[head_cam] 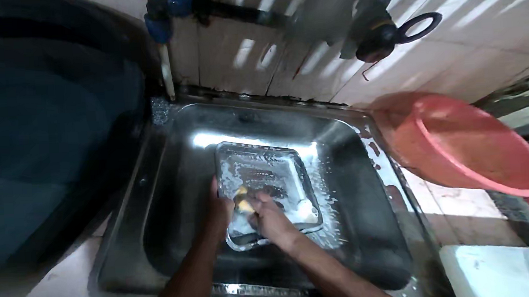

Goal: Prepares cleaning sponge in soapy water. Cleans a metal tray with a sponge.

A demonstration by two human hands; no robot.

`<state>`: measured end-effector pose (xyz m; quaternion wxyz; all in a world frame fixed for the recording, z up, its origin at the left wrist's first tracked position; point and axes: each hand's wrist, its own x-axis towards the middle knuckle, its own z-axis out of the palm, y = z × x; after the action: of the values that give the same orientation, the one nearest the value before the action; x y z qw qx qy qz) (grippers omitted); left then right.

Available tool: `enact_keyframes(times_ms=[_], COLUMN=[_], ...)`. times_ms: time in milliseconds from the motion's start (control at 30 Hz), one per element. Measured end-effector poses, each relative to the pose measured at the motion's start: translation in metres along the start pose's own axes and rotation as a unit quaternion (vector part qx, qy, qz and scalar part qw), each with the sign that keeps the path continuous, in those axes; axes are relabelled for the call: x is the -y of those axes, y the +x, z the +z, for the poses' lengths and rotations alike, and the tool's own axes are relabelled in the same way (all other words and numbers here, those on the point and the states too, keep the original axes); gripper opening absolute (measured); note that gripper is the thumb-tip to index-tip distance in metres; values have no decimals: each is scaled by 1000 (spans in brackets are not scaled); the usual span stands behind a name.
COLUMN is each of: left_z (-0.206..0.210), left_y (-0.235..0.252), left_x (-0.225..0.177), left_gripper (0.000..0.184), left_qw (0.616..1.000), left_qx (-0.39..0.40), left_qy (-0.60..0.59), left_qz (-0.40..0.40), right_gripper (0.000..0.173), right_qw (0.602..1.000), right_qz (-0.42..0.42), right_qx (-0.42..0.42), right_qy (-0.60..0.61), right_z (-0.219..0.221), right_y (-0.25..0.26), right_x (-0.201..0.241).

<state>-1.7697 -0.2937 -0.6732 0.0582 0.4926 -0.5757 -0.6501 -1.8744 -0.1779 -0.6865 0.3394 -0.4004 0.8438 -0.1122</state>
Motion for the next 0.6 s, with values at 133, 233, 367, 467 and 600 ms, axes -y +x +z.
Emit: enact_keyframes(times_ms=[133, 233, 367, 467, 600], left_z=[-2, 0, -2, -5, -4], left_y=[4, 6, 5, 4, 4], left_x=[2, 1, 1, 3, -7], left_gripper=[84, 85, 85, 84, 83], left_qw=[1000, 1000, 999, 999, 999], left_qx=[-10, -5, -3, 2, 19], left_qy=[22, 26, 40, 53, 27], left_qz=[7, -3, 1, 1, -8], right_gripper=[48, 57, 58, 51, 42], right_qw=[972, 954, 984, 973, 978], right_qz=[181, 233, -19, -88, 9], right_qx=[-149, -187, -177, -209, -167], right_qy=[26, 20, 17, -37, -124], right_z=[-10, -5, 19, 10, -37], right_y=[47, 52, 52, 78, 91], right_x=[-88, -67, 21, 0, -74])
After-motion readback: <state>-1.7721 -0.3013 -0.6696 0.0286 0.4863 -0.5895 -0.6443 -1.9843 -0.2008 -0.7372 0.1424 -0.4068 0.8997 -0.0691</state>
